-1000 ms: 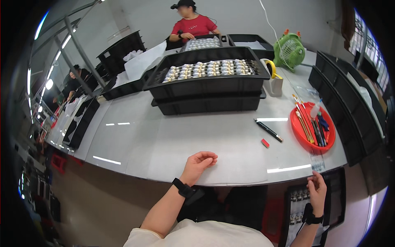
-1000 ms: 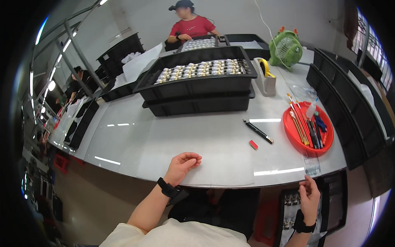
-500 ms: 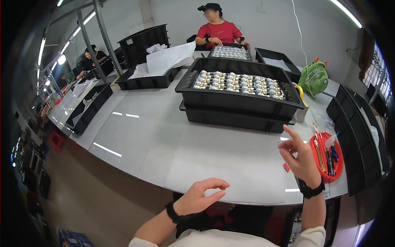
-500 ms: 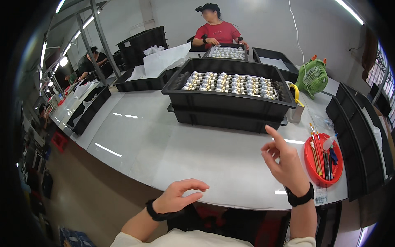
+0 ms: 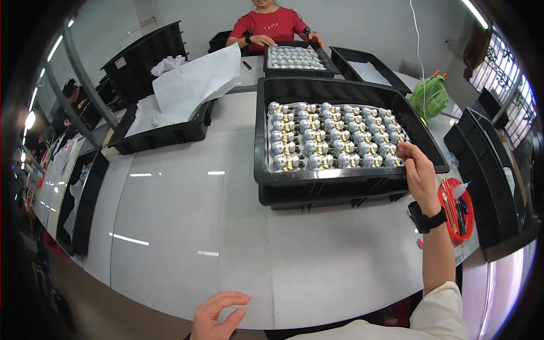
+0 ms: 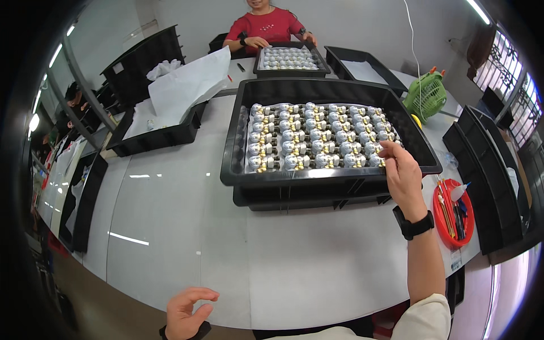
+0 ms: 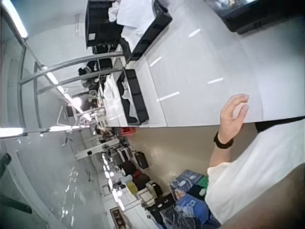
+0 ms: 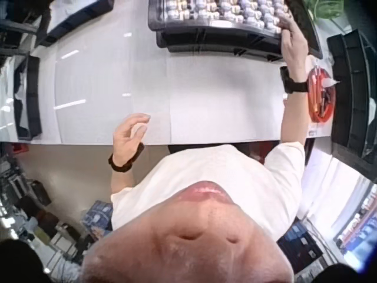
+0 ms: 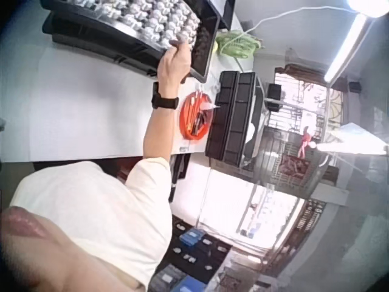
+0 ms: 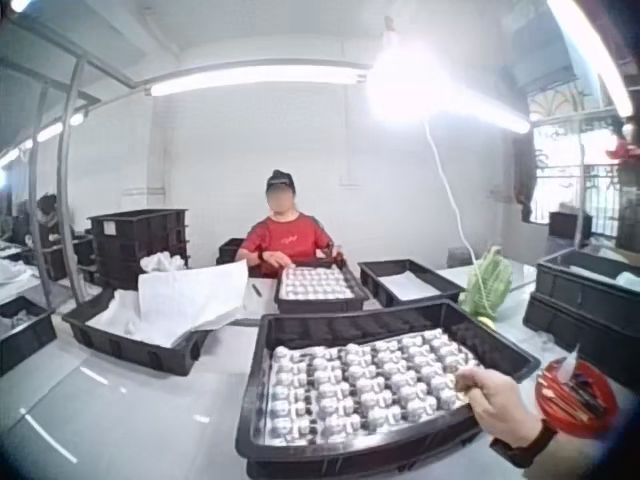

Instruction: Inspecting small character figurines and organizing them into packing bins.

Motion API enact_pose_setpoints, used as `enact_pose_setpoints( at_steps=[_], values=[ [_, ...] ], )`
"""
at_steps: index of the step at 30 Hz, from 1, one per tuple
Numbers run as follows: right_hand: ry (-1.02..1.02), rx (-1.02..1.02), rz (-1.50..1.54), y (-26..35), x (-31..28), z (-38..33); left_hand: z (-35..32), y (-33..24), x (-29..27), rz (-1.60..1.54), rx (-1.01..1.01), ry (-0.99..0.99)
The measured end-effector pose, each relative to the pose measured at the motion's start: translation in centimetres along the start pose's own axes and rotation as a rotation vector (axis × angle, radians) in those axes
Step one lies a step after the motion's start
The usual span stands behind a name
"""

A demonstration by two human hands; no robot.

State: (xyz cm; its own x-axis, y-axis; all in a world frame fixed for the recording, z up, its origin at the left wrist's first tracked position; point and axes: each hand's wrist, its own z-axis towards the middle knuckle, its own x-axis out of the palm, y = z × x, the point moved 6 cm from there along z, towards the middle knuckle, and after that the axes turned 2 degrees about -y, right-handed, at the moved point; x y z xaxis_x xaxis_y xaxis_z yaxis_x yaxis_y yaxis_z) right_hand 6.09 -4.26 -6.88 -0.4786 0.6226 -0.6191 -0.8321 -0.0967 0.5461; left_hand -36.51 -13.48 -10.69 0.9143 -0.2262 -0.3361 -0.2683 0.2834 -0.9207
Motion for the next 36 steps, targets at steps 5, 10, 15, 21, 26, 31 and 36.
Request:
enact_pose_setpoints(
  at_steps=[5, 10, 15, 21, 26, 31, 36],
  values=[
    [-0.073, 0.189, 0.059, 1.8, -0.2, 0.7, 2.1, 5.1, -0.5, -0.35, -0.519, 0.07],
    [-0.086, 0.009, -0.187, 1.3, -1.4, 1.0, 4.7, 4.1, 1.4, -0.383, -0.755, 0.195],
    [-0.112, 0.064, -0.184, 1.6, -0.6, 1.0, 8.6, 2.2, 0.1, -0.318, -0.697, 0.354],
    [-0.099, 0.118, -0.194, 0.4, -1.0, 1.0, 13.4, 0.0, -2.2, -0.27, -0.608, 0.34],
    [-0.062, 0.17, -0.177, 0.4, 0.2, 1.8, 14.4, 1.5, -5.4, -0.253, -0.514, 0.453],
    [0.042, 0.368, -0.033, -2.4, -0.4, 0.0, 16.7, 3.3, -11.0, -0.156, -0.411, 0.239],
    [0.109, 0.368, 0.021, -6.4, 0.5, -0.4, 19.2, 5.7, -19.7, -0.13, -0.301, 0.0]
  ],
)
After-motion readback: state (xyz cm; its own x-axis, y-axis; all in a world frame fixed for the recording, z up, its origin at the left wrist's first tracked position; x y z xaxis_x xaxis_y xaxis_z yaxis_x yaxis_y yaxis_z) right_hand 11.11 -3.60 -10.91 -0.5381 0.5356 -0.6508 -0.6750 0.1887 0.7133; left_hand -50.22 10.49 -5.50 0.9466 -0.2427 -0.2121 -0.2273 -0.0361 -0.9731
